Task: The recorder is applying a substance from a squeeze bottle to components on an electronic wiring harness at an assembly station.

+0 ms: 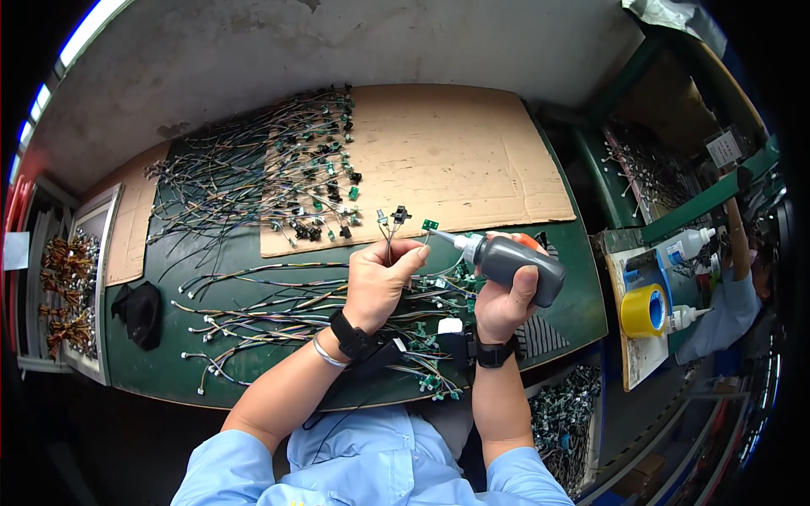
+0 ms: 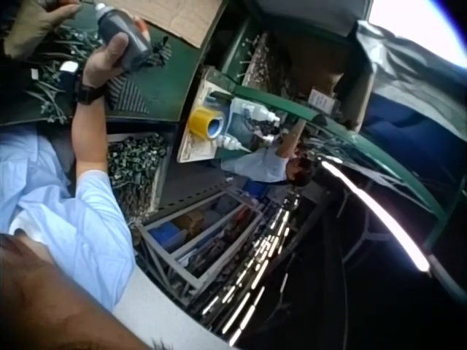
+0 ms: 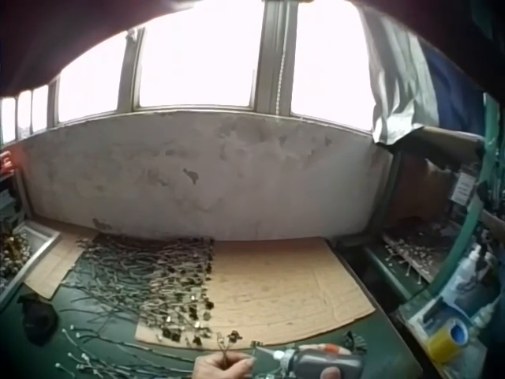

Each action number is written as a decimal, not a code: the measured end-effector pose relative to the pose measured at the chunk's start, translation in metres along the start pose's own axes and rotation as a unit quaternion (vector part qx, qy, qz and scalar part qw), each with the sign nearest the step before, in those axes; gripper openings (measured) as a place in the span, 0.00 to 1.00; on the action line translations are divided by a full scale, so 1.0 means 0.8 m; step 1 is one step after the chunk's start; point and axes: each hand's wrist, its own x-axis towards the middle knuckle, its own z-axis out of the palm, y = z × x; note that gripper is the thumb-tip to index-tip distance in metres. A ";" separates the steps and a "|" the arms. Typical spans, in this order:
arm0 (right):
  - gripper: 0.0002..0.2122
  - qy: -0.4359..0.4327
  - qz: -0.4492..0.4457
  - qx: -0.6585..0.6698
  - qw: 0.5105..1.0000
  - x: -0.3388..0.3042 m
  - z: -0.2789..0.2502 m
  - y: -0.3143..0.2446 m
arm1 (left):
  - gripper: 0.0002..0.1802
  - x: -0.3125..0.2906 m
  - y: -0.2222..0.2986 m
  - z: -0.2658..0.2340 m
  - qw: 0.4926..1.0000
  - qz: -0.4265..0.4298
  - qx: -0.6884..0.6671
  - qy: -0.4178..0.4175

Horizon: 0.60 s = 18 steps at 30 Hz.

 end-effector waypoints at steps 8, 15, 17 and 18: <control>0.28 -0.002 0.005 -0.010 1.000 0.000 -0.001 -0.002 | 0.09 0.000 0.000 -0.001 1.000 -0.002 0.004 0.001; 0.28 0.002 -0.005 -0.015 1.000 0.000 0.004 -0.002 | 0.08 0.000 -0.001 -0.002 1.000 0.003 0.003 -0.006; 0.28 0.001 -0.002 -0.014 1.000 0.000 0.004 -0.003 | 0.08 0.000 0.000 -0.001 1.000 0.001 0.006 -0.002; 0.28 0.000 0.000 -0.013 1.000 0.000 0.003 -0.003 | 0.08 0.000 0.000 -0.001 1.000 -0.001 0.007 0.001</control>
